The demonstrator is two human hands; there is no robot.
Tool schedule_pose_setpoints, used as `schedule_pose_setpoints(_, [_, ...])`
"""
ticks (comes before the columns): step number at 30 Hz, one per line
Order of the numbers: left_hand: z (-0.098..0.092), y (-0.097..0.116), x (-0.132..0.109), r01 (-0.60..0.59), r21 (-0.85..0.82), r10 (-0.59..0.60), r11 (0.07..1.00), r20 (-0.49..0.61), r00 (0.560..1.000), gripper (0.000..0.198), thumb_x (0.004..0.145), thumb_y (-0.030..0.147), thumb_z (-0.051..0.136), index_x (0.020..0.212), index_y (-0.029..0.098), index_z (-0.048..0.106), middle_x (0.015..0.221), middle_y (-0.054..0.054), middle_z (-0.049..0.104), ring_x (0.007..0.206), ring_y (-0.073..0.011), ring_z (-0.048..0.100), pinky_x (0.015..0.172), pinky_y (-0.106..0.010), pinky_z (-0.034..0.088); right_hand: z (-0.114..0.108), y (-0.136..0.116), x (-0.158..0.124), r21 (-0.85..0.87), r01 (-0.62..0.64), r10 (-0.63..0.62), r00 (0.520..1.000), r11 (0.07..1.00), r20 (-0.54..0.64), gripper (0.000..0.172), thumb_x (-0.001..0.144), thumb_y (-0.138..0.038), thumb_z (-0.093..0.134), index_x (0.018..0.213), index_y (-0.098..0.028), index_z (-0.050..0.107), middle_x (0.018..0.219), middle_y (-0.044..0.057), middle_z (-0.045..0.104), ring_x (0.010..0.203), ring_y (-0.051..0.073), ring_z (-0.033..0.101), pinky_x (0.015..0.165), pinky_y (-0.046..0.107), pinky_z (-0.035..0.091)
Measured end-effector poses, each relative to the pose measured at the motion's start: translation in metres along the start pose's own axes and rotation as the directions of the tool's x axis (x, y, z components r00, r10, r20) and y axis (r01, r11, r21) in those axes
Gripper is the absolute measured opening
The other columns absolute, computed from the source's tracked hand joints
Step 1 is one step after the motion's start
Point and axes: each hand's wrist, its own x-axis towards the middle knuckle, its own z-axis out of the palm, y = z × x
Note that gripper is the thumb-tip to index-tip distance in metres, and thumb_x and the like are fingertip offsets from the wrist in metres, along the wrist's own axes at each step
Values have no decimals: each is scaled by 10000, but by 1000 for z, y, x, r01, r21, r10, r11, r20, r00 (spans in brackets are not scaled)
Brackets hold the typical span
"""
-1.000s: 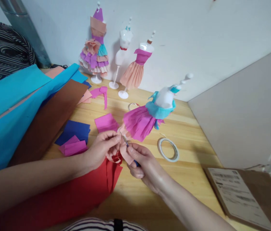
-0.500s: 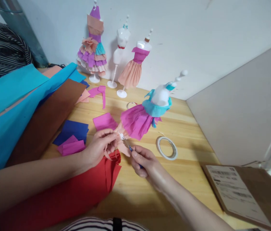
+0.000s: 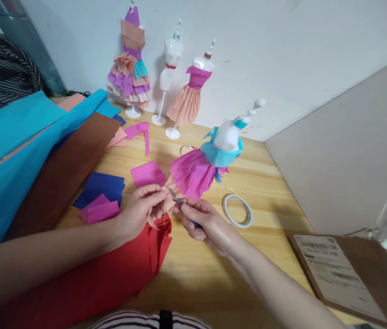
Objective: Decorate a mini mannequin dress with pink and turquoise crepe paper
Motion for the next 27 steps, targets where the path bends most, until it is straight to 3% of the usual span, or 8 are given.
schedule_pose_setpoints(27, [-1, 1, 0, 26, 13, -25, 1000, -26, 999, 242, 770, 356, 605, 668, 140, 570, 544, 28, 524, 399, -33, 418, 383, -163, 263, -2, -4, -5, 58, -38, 34, 997, 998, 62, 312, 747, -415, 701, 783, -133, 571, 474, -98, 306, 367, 0, 141, 341, 146, 78])
